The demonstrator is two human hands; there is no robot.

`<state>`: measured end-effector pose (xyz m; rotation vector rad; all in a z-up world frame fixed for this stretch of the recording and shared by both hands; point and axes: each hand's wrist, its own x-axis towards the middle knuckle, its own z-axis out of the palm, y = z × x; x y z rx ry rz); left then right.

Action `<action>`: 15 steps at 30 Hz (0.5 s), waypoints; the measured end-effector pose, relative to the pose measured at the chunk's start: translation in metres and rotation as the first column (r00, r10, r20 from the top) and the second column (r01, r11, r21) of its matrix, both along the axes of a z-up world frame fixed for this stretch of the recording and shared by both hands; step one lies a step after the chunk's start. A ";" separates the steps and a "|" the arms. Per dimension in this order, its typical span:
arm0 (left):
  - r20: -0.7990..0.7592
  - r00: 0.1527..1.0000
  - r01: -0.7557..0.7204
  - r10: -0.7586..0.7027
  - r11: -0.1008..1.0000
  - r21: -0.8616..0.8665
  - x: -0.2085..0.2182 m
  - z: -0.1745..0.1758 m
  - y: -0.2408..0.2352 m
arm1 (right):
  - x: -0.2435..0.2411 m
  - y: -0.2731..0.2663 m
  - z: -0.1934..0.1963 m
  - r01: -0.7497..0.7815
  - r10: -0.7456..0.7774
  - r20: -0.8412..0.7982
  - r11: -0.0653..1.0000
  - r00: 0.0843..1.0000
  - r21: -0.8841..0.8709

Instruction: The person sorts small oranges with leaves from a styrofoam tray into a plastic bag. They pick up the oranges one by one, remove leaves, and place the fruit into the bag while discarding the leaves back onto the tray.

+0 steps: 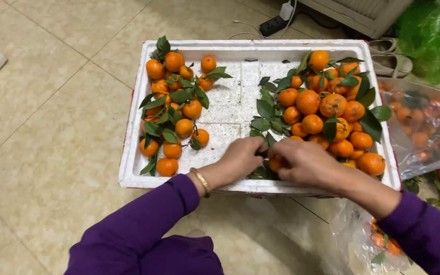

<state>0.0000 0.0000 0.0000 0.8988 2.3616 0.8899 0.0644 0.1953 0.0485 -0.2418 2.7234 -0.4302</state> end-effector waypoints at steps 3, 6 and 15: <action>0.231 0.971 -0.093 0.058 0.986 0.141 0.011 -0.011 0.027 | 0.015 0.041 0.013 0.441 -0.314 0.310 0.604 0.897 -0.664; 0.162 0.979 -0.151 0.124 0.975 0.162 0.013 0.017 0.018 | 0.037 0.063 0.014 0.520 -0.317 0.451 0.184 0.835 -0.834; -0.266 0.956 0.178 -0.126 0.967 0.183 0.015 -0.003 0.033 | 0.059 0.111 -0.010 0.542 -0.112 0.579 -0.247 0.808 -0.803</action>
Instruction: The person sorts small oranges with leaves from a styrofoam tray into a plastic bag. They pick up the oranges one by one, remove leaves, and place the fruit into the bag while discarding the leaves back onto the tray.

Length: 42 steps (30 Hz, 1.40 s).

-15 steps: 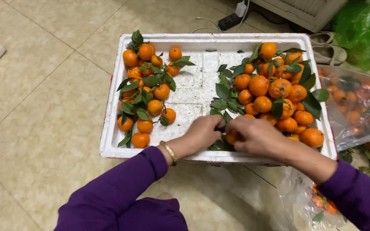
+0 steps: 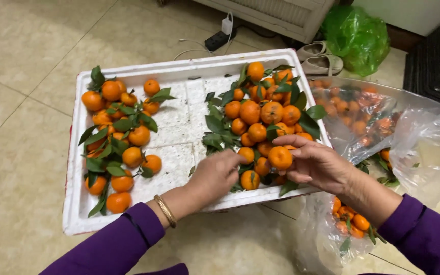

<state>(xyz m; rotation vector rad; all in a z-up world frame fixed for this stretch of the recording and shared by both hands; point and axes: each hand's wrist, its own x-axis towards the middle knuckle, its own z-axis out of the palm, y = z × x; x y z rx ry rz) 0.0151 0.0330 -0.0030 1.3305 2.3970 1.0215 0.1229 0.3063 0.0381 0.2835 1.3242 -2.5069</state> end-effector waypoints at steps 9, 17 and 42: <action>-0.201 0.959 0.131 -0.198 0.944 -0.304 0.022 0.022 0.026 | 0.007 0.010 0.009 0.057 -0.059 -0.008 0.984 0.998 -0.169; 0.110 0.989 0.125 -0.094 0.935 -0.332 0.022 0.040 0.036 | 0.005 0.008 0.028 0.095 -0.089 -0.280 0.995 0.956 0.008; 0.955 0.204 -0.348 -0.214 0.896 0.275 -0.015 0.068 -0.011 | -0.004 0.011 0.018 0.147 -0.157 0.016 0.952 0.988 0.267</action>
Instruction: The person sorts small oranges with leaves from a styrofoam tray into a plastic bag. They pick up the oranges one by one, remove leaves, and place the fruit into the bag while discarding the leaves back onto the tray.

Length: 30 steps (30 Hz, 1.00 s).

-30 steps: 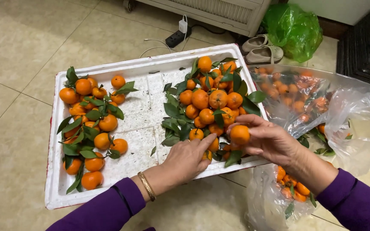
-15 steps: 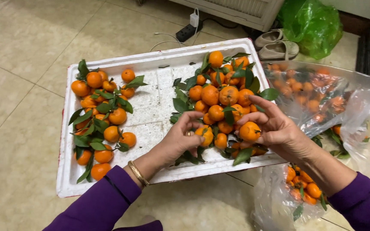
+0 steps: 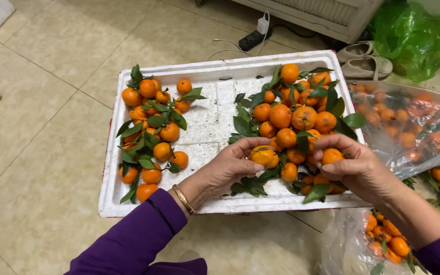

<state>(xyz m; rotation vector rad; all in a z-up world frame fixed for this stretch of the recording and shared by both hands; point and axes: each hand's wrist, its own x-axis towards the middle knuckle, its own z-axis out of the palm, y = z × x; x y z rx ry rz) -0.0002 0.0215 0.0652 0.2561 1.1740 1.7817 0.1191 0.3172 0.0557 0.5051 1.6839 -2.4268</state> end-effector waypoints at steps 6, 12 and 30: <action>0.029 0.999 -0.023 0.021 0.998 0.055 -0.004 -0.008 -0.004 | -0.011 -0.013 -0.004 -0.055 0.051 0.041 0.993 0.998 0.109; -0.171 0.985 -0.047 0.018 0.985 -0.165 -0.006 -0.002 -0.003 | -0.012 0.012 0.028 0.015 0.010 -0.080 0.952 0.997 0.305; -0.294 0.867 0.331 -0.403 0.905 -0.267 0.061 0.098 0.160 | 0.119 0.101 0.064 -0.163 -0.128 0.386 0.755 0.914 0.635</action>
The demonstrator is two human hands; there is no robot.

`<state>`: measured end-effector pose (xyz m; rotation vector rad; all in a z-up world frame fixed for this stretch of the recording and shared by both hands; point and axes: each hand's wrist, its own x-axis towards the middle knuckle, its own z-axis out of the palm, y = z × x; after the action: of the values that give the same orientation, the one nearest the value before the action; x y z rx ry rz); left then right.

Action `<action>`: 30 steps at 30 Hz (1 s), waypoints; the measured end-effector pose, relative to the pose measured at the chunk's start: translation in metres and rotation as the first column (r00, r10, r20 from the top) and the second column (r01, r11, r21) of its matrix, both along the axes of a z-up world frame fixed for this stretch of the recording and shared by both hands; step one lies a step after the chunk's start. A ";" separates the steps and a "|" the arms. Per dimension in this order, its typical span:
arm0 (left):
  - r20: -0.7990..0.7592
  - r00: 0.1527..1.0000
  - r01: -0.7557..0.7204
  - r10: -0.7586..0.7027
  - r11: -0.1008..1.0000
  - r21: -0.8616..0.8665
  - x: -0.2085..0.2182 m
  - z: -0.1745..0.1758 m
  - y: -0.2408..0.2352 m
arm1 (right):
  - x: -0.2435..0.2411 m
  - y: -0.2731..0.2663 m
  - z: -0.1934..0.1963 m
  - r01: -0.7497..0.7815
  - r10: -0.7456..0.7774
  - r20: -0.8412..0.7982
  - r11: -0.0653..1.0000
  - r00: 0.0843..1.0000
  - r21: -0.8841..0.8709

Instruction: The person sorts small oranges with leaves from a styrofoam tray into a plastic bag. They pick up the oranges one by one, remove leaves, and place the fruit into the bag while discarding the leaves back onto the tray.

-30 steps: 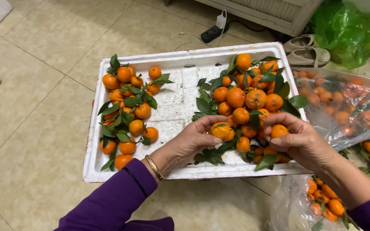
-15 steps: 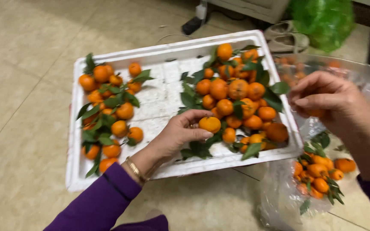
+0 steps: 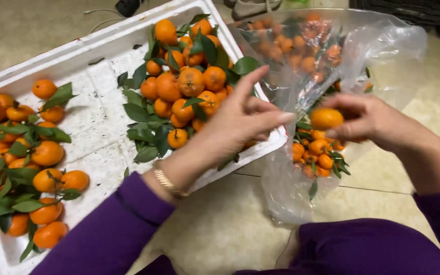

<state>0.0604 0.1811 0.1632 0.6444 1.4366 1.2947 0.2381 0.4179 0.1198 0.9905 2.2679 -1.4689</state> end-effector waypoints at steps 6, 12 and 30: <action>-0.561 0.760 -0.354 0.328 0.933 0.067 -0.069 -0.056 -0.064 | 0.079 0.058 -0.223 -0.384 0.093 0.604 0.844 0.792 0.373; -0.996 0.038 0.020 -0.082 0.996 -0.081 -0.038 -0.118 -0.096 | 0.026 0.036 -0.132 -0.194 -0.039 0.495 0.891 0.868 0.411; -0.371 0.892 -0.185 0.258 0.957 0.221 -0.046 -0.072 -0.135 | -0.110 -0.125 0.044 -0.036 0.038 0.013 0.987 0.999 -0.157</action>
<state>0.0148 0.0462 0.0911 0.9262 1.7770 1.5491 0.1277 0.2929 0.1642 0.9053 2.1102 -1.5897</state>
